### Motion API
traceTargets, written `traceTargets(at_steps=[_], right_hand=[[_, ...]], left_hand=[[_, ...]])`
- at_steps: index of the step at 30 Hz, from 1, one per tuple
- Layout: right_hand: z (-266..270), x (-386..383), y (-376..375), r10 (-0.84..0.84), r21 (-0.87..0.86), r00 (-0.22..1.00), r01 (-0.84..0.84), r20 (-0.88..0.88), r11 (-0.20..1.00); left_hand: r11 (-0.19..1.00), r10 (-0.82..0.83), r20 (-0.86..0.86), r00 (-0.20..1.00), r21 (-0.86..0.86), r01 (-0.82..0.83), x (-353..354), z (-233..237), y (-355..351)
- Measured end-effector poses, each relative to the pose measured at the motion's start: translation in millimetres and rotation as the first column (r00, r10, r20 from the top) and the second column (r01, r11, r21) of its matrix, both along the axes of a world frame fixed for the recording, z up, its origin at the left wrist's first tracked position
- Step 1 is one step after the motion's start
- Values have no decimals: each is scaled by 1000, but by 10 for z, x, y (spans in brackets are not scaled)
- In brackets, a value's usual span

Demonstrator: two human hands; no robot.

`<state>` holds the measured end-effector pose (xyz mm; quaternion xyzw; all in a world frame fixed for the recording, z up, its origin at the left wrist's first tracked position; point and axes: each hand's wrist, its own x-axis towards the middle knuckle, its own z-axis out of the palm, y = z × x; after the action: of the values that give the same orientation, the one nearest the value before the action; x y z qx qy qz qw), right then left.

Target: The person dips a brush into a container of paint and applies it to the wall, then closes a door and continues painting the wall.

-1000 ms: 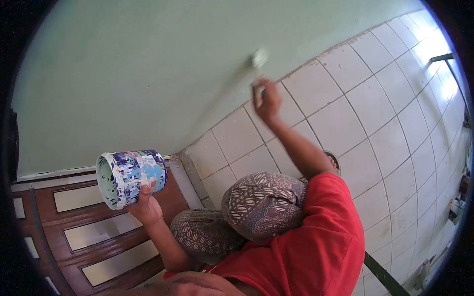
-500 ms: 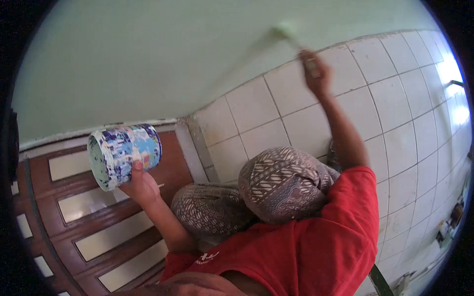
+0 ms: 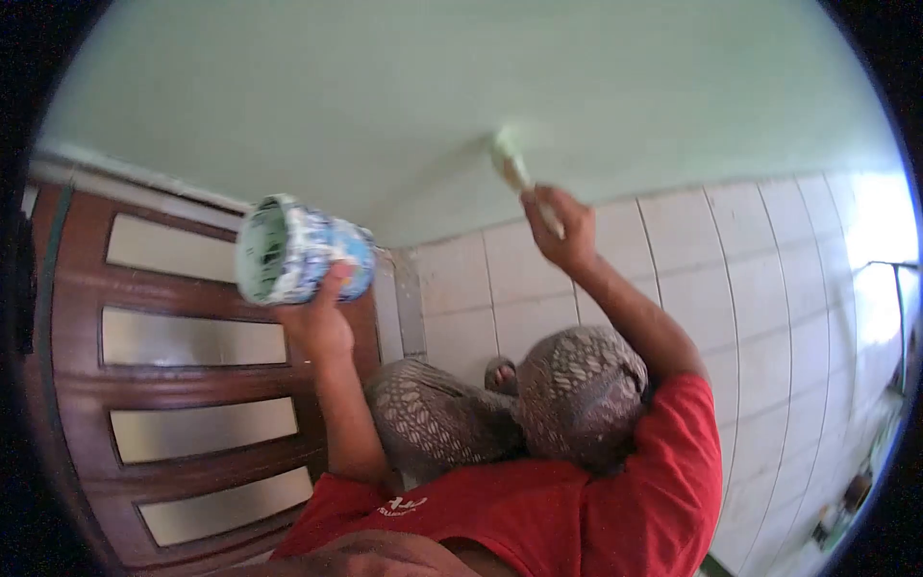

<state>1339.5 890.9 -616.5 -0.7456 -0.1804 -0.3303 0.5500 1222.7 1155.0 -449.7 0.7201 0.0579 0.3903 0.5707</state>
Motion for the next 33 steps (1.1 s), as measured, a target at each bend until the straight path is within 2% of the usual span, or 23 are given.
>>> traceTargets(at_steps=[1, 2, 4, 5, 7, 8, 10, 12, 13, 16, 18, 19, 20, 21, 24, 26, 27, 29, 30, 31, 32, 33], right_hand=[[235, -46, 47, 105, -62, 981, -96, 161, 993], [432, -56, 82, 132, -110, 951, -105, 278, 988], [960, -133, 75, 187, -148, 895, -137, 406, 979], [1219, -146, 69, 196, -171, 878, -133, 436, 976], [1736, -221, 121, 98, -83, 858, -65, 504, 994], [2032, -210, 211, 137, -112, 828, -91, 543, 990], [2456, -157, 534, 224, -195, 734, -126, 641, 973], [2785, -126, 970, 321, -258, 707, -200, 630, 945], [2974, -162, 1180, 318, -245, 712, -208, 626, 947], [3460, -48, 1347, 247, -335, 768, -45, 591, 941], [3681, 158, 1141, 185, -124, 869, -144, 459, 982], [3671, 298, 906, 125, 3, 925, -135, 359, 991], [3657, 361, 569, 51, 120, 920, -105, 389, 987], [3602, 457, 152, -86, 123, 884, 32, 460, 992], [3505, 510, -1128, -322, 345, 894, 210, 311, 915], [3595, 447, -1634, -559, 328, 784, 471, 271, 819], [3635, 456, -1725, -567, 322, 776, 481, 276, 816], [3826, 416, -1753, -800, 190, 496, 796, 338, 574], [3864, 510, -1647, -797, 216, 505, 781, 331, 585], [3910, 511, -1361, -788, 131, 498, 810, 361, 572], [3890, 581, -1039, -716, 69, 499, 796, 489, 602], [3829, 598, -622, -627, 53, 571, 715, 530, 697]], left_hand=[[997, -33, -136, 990, -71, 23, -18, -24, 43], [997, -59, -70, 996, -59, 55, 23, -79, 68], [991, -122, 0, 993, -61, 122, 24, 73, -84], [990, -120, 40, 992, -74, 122, 41, 48, -71], [989, -135, 49, 990, -49, 138, 106, -77, -28], [987, -137, 76, 988, -77, 143, 137, -52, -34], [995, -93, 18, 995, -24, 94, 165, -29, -67], [994, -93, 38, 995, -63, 95, 198, -43, -119], [992, -80, 46, 996, -93, 84, 207, -32, -144], [994, -99, 3, 995, -56, 99, 193, 14, -195], [992, -120, 6, 993, -24, 121, 224, 12, -220], [988, -146, 27, 989, -39, 147, 264, -3, -241], [984, -168, 49, 985, -57, 171, 321, -18, -265], [977, -206, 40, 978, -53, 208, 333, 14, -288], [955, -290, 65, 955, -51, 294, 414, -48, -386], [931, -349, 83, 934, -87, 355, 425, -2, -486], [911, -389, 90, 917, -114, 397, 421, 22, -520], [907, -399, 111, 910, -101, 409, 458, 16, -570], [908, -398, 125, 909, -85, 409, 469, -12, -599], [907, -398, 133, 908, -94, 411, 484, -42, -623], [923, -377, 106, 920, -42, 383, 505, -71, -626], [936, -351, 85, 933, 15, 351, 528, -71, -643]])
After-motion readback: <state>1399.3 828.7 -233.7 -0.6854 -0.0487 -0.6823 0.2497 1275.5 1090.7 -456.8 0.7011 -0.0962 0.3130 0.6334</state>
